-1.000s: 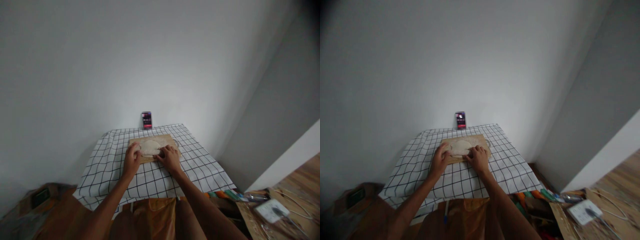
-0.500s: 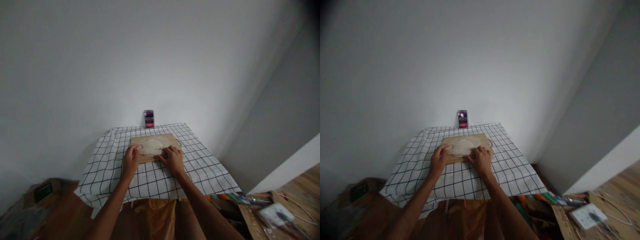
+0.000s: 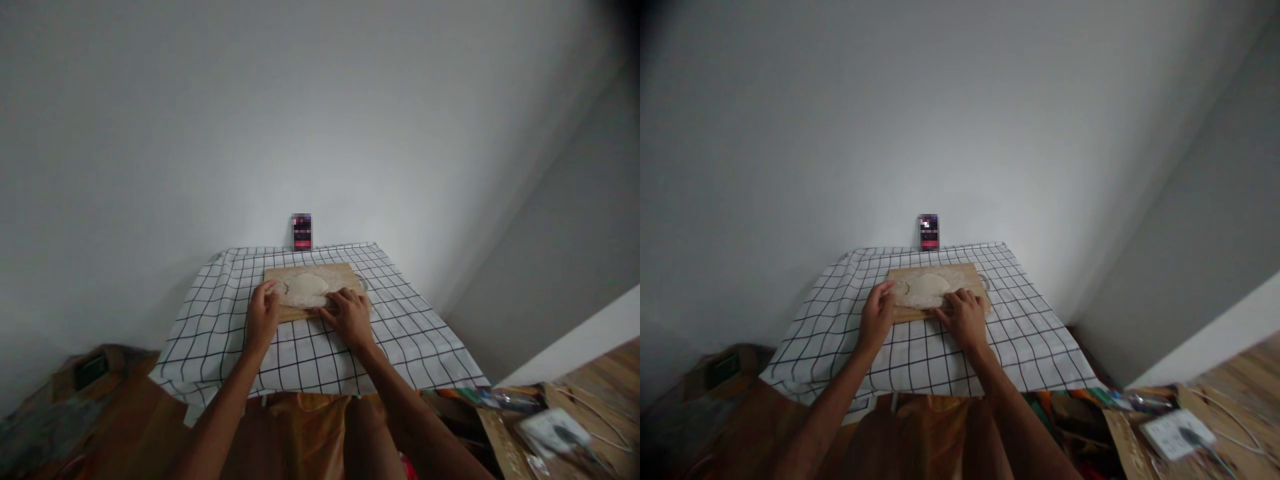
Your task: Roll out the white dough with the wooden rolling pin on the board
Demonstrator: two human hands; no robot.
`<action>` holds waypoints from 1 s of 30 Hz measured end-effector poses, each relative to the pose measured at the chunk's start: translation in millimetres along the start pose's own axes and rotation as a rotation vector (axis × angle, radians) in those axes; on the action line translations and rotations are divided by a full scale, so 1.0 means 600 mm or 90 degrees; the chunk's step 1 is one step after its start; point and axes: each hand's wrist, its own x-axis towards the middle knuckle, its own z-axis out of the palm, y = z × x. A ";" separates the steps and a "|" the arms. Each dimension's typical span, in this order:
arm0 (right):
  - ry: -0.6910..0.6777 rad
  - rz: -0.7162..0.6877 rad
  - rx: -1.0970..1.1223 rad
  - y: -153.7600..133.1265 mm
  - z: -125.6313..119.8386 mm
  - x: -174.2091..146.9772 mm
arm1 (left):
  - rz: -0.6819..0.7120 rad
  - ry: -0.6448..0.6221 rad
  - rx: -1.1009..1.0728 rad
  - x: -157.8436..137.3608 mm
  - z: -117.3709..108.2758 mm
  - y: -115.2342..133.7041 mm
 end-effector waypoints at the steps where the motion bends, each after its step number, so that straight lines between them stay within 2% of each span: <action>1: -0.001 0.001 -0.001 0.000 0.000 0.000 | 0.001 0.002 0.002 0.000 0.000 0.001; 12: -0.010 0.033 0.033 0.006 0.001 0.003 | -0.004 0.024 -0.048 0.000 0.002 0.004; 18: 0.009 0.016 0.018 0.004 -0.003 0.001 | -0.019 0.029 -0.064 0.000 0.000 0.013; 30: 0.005 -0.005 0.024 0.000 -0.005 0.001 | -0.001 0.038 -0.101 0.002 0.003 0.004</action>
